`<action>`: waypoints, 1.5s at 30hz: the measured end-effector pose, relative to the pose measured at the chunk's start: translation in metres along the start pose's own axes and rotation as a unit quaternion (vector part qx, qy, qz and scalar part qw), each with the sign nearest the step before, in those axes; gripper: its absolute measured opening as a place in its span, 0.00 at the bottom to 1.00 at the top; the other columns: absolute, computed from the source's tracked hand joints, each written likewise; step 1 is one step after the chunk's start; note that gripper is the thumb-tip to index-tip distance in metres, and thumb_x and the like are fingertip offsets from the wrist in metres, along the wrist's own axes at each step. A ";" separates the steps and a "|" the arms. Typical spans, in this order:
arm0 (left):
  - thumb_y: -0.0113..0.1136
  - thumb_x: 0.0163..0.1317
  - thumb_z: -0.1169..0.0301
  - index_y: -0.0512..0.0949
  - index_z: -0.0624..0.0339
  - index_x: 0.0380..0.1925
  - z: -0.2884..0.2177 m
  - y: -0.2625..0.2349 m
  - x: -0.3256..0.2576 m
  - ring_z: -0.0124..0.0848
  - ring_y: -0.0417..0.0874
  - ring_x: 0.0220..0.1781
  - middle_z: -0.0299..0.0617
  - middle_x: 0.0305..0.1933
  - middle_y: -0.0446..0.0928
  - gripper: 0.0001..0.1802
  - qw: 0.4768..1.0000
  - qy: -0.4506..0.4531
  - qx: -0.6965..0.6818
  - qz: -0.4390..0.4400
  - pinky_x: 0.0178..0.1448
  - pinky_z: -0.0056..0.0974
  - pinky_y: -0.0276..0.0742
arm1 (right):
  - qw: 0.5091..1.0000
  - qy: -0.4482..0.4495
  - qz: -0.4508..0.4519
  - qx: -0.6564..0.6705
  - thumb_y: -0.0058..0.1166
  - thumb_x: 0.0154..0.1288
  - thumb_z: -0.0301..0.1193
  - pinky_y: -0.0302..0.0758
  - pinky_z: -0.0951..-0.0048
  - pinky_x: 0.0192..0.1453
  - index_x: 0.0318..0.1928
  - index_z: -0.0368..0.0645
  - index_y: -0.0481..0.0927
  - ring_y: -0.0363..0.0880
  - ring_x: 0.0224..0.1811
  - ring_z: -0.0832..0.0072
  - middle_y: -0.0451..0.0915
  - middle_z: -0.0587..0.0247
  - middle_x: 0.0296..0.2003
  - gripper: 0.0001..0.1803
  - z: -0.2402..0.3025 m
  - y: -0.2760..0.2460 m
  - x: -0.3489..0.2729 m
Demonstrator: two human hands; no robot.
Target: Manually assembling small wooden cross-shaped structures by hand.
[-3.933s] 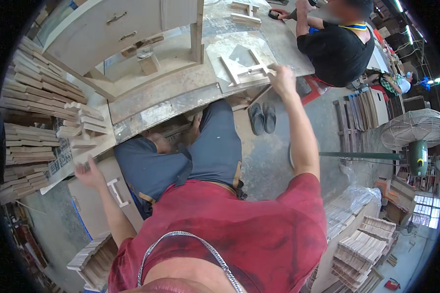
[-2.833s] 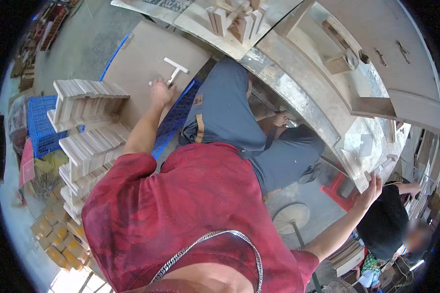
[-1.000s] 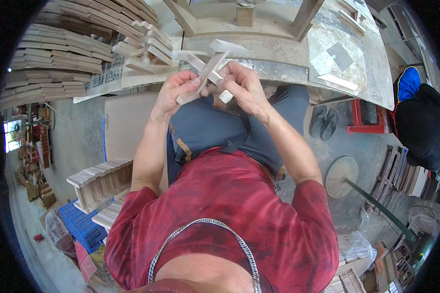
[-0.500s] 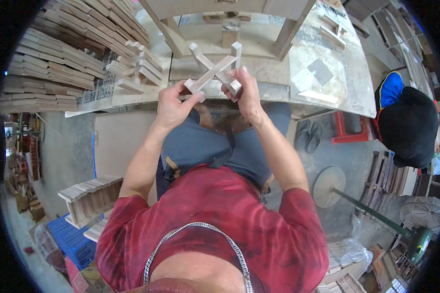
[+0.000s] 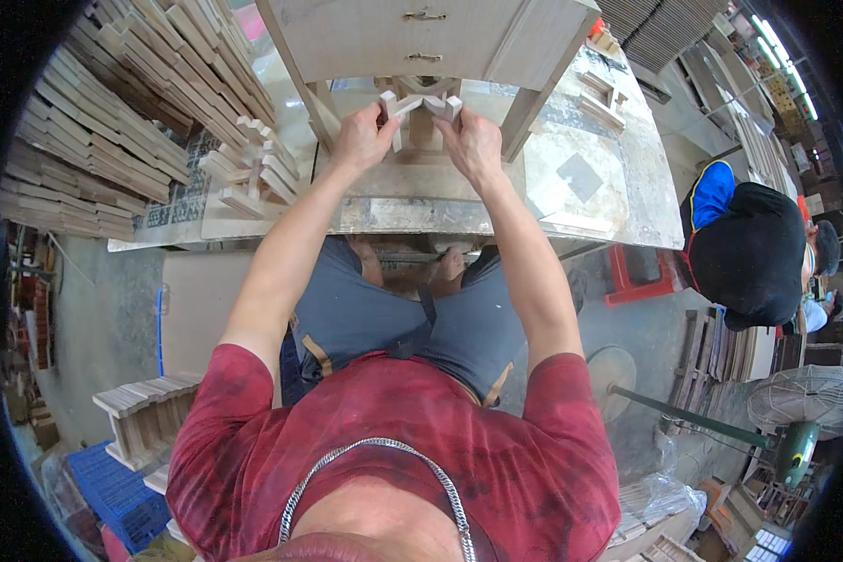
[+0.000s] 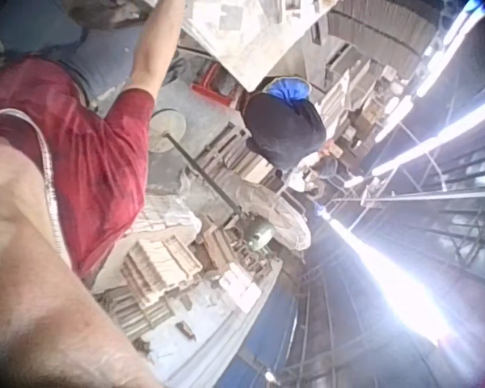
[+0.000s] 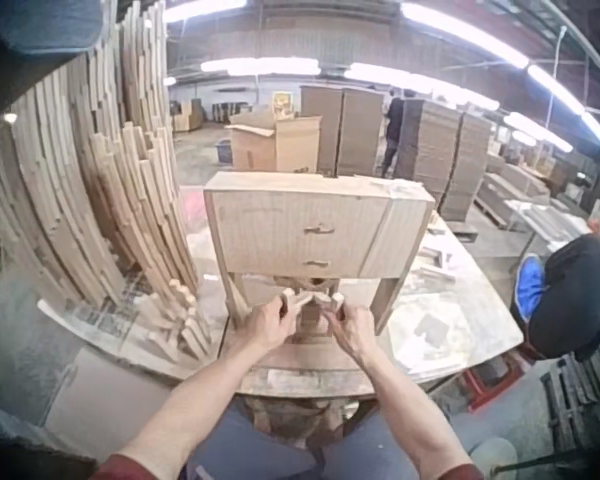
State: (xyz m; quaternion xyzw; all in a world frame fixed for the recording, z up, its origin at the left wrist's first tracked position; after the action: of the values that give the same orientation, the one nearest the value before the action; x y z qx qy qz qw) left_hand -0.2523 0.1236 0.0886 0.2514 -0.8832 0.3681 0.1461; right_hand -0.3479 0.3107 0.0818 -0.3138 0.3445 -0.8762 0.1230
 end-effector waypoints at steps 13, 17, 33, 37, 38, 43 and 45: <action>0.63 0.66 0.66 0.78 0.69 0.41 0.006 0.012 0.007 0.62 0.85 0.39 0.63 0.34 0.83 0.14 0.999 0.012 0.039 0.016 0.46 0.58 0.81 | 0.998 -0.018 0.018 -0.062 0.67 0.62 0.44 0.78 0.51 0.37 0.29 0.34 0.80 0.83 0.29 0.46 0.81 0.43 0.23 0.22 0.000 0.002 0.006; 0.63 0.64 0.68 0.78 0.72 0.40 0.007 0.014 0.007 0.63 0.84 0.40 0.65 0.34 0.82 0.14 0.999 -0.003 0.028 0.029 0.45 0.58 0.79 | 0.997 -0.017 0.028 -0.067 0.67 0.62 0.43 0.78 0.51 0.37 0.30 0.35 0.80 0.83 0.29 0.47 0.80 0.44 0.22 0.21 -0.003 0.000 0.009; 0.63 0.64 0.59 0.81 0.64 0.39 0.015 0.006 0.006 0.61 0.84 0.43 0.62 0.36 0.83 0.17 0.999 -0.048 0.001 -0.005 0.48 0.58 0.79 | 0.998 0.007 0.033 -0.050 0.67 0.61 0.48 0.79 0.54 0.42 0.29 0.32 0.83 0.85 0.32 0.48 0.83 0.42 0.26 0.26 0.018 -0.003 0.010; 0.65 0.63 0.58 0.82 0.62 0.40 0.000 -0.008 -0.012 0.55 0.85 0.37 0.57 0.34 0.83 0.17 0.999 -0.021 -0.041 0.012 0.42 0.54 0.78 | 0.995 0.027 0.093 -0.035 0.66 0.63 0.49 0.78 0.58 0.42 0.32 0.30 0.84 0.85 0.32 0.53 0.83 0.44 0.25 0.28 0.020 -0.023 -0.008; 0.65 0.63 0.58 0.81 0.62 0.41 0.001 -0.020 -0.025 0.51 0.86 0.35 0.55 0.32 0.83 0.18 0.997 -0.015 -0.053 0.046 0.40 0.53 0.77 | 0.990 0.037 0.137 -0.006 0.65 0.64 0.48 0.79 0.59 0.42 0.33 0.30 0.84 0.85 0.33 0.54 0.84 0.46 0.25 0.27 0.030 -0.029 -0.023; 0.63 0.68 0.60 0.82 0.65 0.41 0.002 -0.100 -0.087 0.33 0.87 0.31 0.45 0.30 0.84 0.16 0.952 -0.135 -0.244 0.129 0.37 0.41 0.81 | 0.960 -0.061 0.193 0.193 0.63 0.63 0.26 0.81 0.58 0.53 0.62 0.41 0.79 0.81 0.53 0.50 0.79 0.44 0.55 0.25 0.090 -0.088 -0.069; 0.61 0.72 0.60 0.81 0.64 0.40 -0.001 -0.117 -0.105 0.29 0.87 0.30 0.41 0.31 0.85 0.16 0.854 -0.228 -0.444 0.148 0.36 0.33 0.84 | 0.954 -0.274 0.107 -0.057 0.65 0.54 0.19 0.81 0.57 0.55 0.64 0.50 0.79 0.76 0.60 0.50 0.75 0.48 0.61 0.34 0.118 -0.103 -0.070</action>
State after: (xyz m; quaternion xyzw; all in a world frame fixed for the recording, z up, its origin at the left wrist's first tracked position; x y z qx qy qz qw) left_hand -0.1002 0.0895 0.1102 0.1033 -0.9880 -0.1133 -0.0194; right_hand -0.2191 0.3547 0.1860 -0.5096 0.3782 -0.7172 0.2879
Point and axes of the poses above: each hand's wrist, its own x-axis towards the middle knuckle, its own y-axis out of the palm, z = x × y, the point moved 3 cm from there along x, towards the middle knuckle
